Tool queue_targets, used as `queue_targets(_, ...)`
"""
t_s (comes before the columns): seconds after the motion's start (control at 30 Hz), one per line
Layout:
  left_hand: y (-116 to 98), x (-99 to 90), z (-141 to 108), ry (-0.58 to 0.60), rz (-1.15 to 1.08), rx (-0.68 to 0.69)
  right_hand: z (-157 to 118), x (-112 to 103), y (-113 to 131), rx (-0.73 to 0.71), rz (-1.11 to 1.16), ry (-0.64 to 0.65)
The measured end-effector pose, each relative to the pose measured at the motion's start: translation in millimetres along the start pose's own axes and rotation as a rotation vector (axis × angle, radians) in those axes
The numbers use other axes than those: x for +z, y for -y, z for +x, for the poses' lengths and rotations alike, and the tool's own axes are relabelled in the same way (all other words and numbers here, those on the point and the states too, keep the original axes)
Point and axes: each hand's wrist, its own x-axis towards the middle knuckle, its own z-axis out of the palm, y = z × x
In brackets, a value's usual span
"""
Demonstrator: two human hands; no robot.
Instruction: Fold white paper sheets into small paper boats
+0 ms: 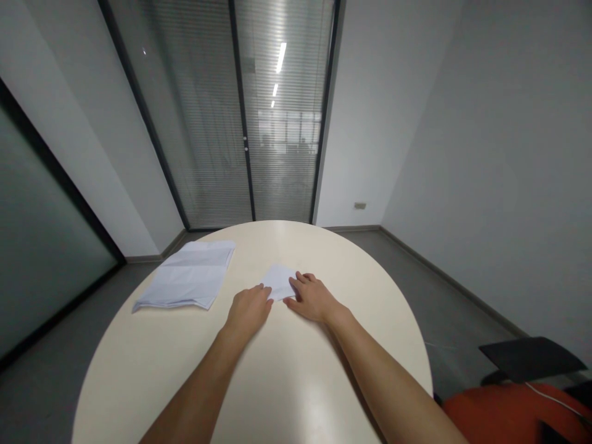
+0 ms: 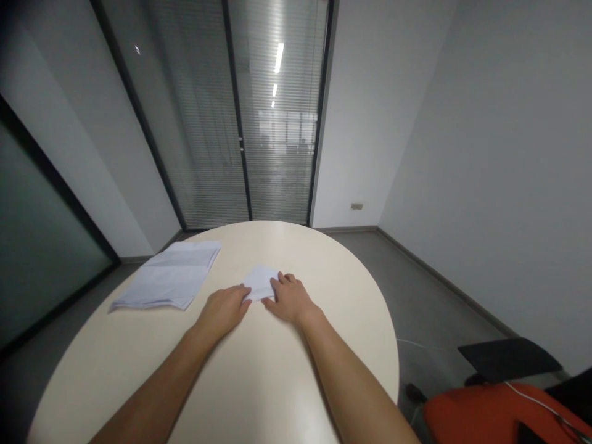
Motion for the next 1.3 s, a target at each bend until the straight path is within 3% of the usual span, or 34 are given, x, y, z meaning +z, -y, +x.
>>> queue_targets(0.97,7.2,-7.6,2.9,-0.089,-0.083,-0.046,3.9,-5.6,5.5,0.048,-0.019,-0.037)
queue_targets(1.3,13.1,-10.1,4.5,-0.056,-0.044,-0.083,11.0,0.7,1.1,0.061,-0.063,-0.074)
